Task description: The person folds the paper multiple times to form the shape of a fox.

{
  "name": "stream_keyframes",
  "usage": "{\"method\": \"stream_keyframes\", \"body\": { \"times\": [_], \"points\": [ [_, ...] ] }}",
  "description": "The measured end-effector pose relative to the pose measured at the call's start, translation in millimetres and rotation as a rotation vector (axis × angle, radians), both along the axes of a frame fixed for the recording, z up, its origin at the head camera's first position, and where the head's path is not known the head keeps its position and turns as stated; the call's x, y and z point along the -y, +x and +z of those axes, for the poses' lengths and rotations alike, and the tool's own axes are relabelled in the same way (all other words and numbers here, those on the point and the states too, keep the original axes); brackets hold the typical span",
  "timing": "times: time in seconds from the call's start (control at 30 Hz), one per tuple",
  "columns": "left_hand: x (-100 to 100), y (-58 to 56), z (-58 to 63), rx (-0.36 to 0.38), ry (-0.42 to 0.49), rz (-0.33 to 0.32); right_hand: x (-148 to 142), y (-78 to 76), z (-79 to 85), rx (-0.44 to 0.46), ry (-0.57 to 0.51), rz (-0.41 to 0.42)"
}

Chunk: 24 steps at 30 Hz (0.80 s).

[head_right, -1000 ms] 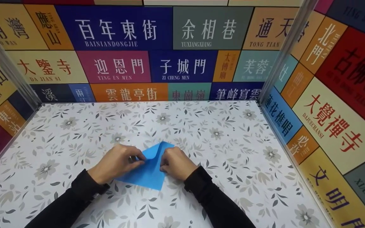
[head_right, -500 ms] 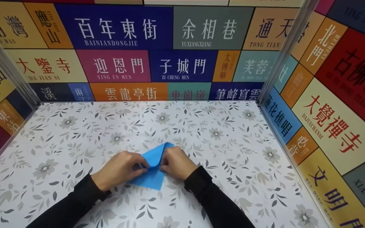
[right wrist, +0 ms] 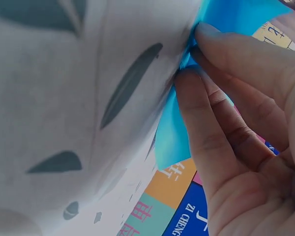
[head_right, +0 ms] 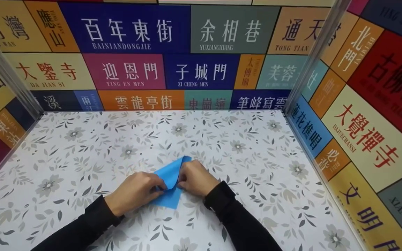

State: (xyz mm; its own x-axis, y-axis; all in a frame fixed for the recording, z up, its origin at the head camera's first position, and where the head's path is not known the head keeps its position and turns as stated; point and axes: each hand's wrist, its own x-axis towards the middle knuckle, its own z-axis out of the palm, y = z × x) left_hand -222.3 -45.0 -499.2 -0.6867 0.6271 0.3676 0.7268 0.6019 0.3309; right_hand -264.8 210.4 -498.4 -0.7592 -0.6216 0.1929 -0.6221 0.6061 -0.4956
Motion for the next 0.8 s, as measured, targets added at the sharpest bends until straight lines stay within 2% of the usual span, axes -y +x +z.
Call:
{"method": "stream_keyframes", "body": {
  "times": [0.33, 0.8],
  "points": [
    [-3.9, 4.8, -5.7, -0.06, -0.042, 0.033, 0.3, 1.5, 0.5, -0.03, 0.026, -0.03],
    [-6.6, 7.8, -5.5, -0.056, -0.062, 0.034, -4.4, 4.0, 6.4, -0.007, 0.032, -0.023]
  ]
}}
